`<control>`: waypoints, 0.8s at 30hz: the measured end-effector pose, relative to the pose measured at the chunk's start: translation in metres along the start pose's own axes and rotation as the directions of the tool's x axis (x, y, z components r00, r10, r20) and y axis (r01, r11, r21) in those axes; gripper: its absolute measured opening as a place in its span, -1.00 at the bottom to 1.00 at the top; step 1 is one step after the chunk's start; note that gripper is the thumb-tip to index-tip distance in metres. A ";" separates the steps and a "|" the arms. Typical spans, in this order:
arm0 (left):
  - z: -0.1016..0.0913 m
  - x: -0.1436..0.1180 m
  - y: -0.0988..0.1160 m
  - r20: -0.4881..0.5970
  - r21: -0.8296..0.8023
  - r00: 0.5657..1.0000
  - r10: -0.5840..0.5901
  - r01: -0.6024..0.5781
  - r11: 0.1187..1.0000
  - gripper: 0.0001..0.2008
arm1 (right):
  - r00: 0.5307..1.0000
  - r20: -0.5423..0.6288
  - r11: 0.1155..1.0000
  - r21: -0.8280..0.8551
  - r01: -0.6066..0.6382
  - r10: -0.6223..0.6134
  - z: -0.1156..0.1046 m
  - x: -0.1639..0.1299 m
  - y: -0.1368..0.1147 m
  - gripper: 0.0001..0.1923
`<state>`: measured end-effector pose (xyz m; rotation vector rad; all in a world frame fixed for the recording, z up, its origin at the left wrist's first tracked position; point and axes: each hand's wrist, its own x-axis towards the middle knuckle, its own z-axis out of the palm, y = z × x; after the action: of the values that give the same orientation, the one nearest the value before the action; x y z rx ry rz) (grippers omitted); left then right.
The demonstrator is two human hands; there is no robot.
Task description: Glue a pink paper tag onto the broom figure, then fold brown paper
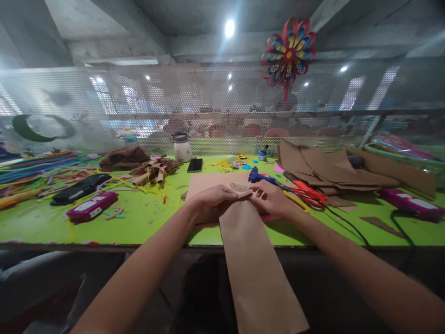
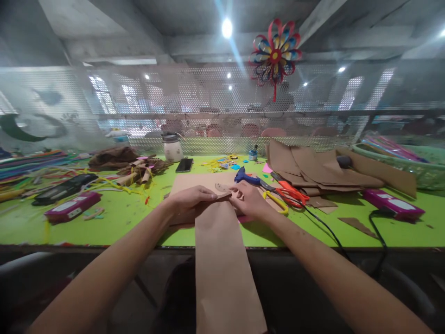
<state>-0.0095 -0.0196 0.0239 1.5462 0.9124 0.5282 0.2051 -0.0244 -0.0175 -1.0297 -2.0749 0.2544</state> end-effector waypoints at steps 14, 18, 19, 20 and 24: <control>-0.005 -0.001 0.005 0.034 0.036 0.994 0.105 -0.106 0.994 -0.86 | 0.727 0.476 0.580 0.443 -0.684 0.494 -0.017 0.030 -0.023 -0.53; -0.009 0.002 0.000 0.035 0.048 0.989 0.146 -0.147 0.988 -0.86 | 0.737 0.485 0.660 0.361 -0.659 0.470 -0.014 0.042 -0.027 -0.54; -0.009 0.002 -0.001 0.033 0.046 0.987 0.156 -0.157 0.986 -0.85 | 0.739 0.509 0.667 0.365 -0.649 0.441 -0.013 0.043 -0.024 -0.54; -0.010 0.003 -0.002 0.037 0.044 0.986 0.162 -0.163 0.986 -0.85 | 0.739 0.534 0.668 0.376 -0.643 0.411 -0.012 0.044 -0.021 -0.55; -0.011 0.004 -0.006 0.081 0.017 0.980 0.180 -0.182 0.983 -0.81 | 0.720 0.600 0.604 0.444 -0.662 0.348 -0.007 0.041 -0.008 -0.57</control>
<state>-0.0170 -0.0098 0.0200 1.6707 0.7241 0.5826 0.1910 -0.0002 0.0145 -1.1776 -1.7552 1.5506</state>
